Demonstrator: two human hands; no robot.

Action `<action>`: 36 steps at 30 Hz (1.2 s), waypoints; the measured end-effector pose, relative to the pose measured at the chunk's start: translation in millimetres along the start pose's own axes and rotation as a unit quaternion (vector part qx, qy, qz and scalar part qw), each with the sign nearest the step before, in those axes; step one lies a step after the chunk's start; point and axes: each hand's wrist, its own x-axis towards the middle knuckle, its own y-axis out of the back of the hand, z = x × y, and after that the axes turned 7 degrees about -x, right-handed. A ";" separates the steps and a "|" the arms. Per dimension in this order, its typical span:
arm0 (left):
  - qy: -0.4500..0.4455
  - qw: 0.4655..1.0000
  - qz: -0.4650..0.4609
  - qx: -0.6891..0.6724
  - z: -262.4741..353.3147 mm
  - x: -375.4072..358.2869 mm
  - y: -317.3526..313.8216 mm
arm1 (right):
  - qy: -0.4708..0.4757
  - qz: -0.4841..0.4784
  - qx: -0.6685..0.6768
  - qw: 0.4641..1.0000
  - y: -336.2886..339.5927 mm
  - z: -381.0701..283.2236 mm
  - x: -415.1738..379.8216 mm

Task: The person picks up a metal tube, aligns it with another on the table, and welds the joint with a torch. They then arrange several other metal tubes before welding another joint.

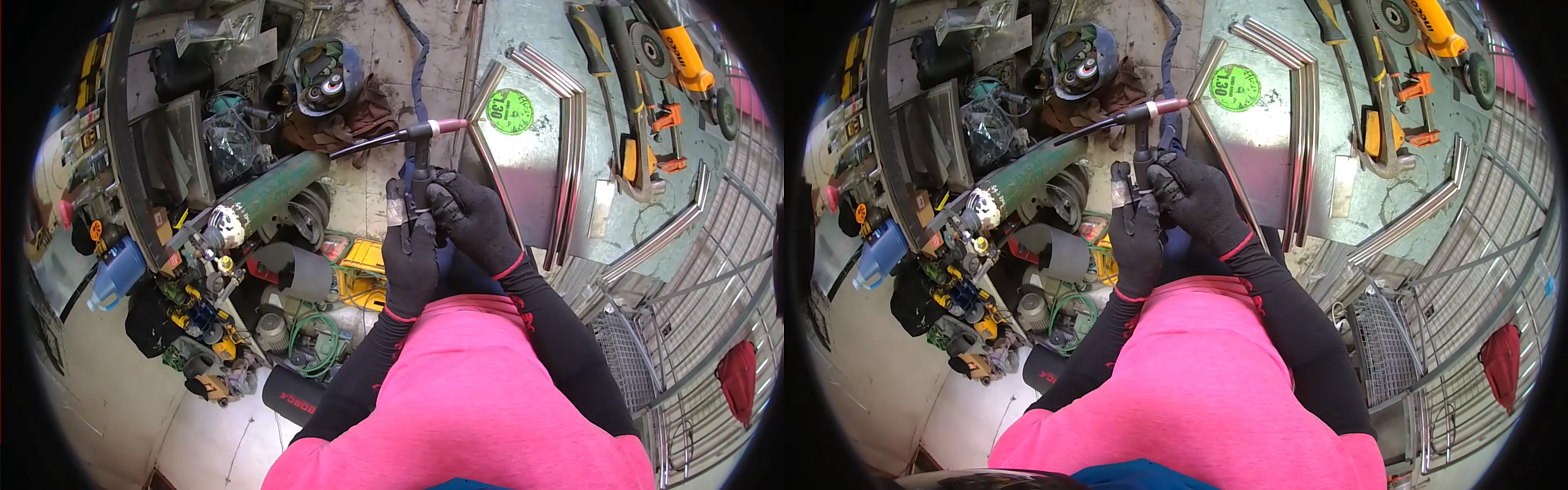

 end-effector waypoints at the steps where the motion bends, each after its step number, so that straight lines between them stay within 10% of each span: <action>1: 0.002 1.000 0.002 -0.005 0.0 -0.2 0.1 | -0.014 -0.007 -0.007 1.000 -0.1 0.7 -0.1; 5: -0.010 1.000 -0.006 0.014 4.5 0.1 -0.3 | -0.006 -0.004 0.036 0.999 0.1 -2.3 -4.0; 7: -0.001 1.000 -0.008 0.010 3.3 -3.4 4.1 | 0.050 0.014 -0.205 0.977 4.9 -13.2 -11.6; 9: -0.018 0.999 0.015 0.045 11.5 -4.1 0.1 | -0.108 -0.057 0.061 0.991 15.5 -31.0 -2.9; 11: -0.034 0.999 0.006 0.029 -13.2 1.0 6.1 | 0.012 0.005 0.000 1.000 0.6 0.3 0.1; 36: -0.016 0.999 0.029 0.011 2.1 -0.2 -2.8 | 0.018 0.000 -0.016 1.000 3.5 0.8 1.6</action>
